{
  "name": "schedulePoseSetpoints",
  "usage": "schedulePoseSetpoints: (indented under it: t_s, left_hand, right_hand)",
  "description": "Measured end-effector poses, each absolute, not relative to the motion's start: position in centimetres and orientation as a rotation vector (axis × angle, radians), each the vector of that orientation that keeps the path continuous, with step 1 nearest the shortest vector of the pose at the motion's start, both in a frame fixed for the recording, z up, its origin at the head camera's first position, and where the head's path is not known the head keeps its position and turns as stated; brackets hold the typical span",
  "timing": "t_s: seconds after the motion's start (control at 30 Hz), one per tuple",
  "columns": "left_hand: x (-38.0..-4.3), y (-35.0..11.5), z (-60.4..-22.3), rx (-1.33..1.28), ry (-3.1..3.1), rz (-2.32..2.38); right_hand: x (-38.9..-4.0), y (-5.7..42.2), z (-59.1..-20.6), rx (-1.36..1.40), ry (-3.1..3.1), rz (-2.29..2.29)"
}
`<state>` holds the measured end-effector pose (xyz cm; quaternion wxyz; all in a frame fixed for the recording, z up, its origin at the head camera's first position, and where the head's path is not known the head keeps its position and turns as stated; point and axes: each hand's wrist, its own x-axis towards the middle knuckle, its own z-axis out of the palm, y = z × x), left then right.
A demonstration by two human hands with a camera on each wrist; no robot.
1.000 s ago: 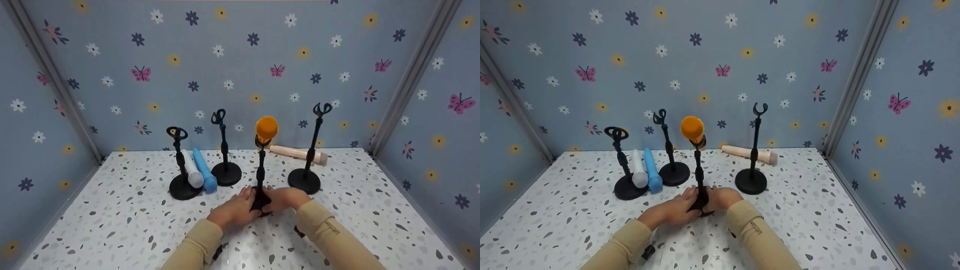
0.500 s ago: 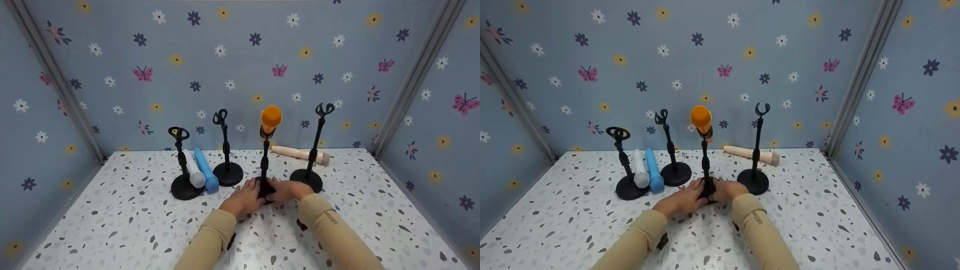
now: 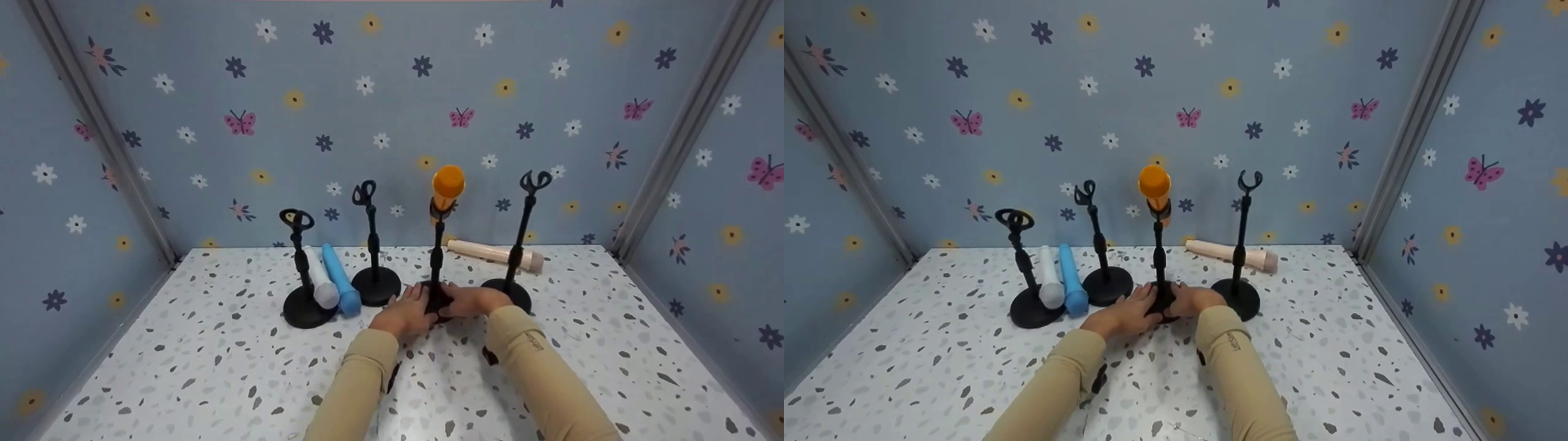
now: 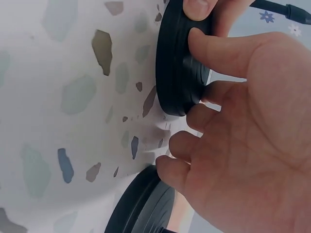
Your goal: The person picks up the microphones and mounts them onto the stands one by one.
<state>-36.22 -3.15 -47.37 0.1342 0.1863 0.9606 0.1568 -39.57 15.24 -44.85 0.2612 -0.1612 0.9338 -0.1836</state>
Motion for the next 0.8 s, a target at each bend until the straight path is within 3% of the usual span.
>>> schedulePoseSetpoints:
  t_s: [0.8]
  left_hand:
    - [-36.43, -3.56, -47.46, 0.568, 2.795, 0.457]
  right_hand:
    - [-39.73, 15.72, -45.48, -0.427, 2.546, -0.532]
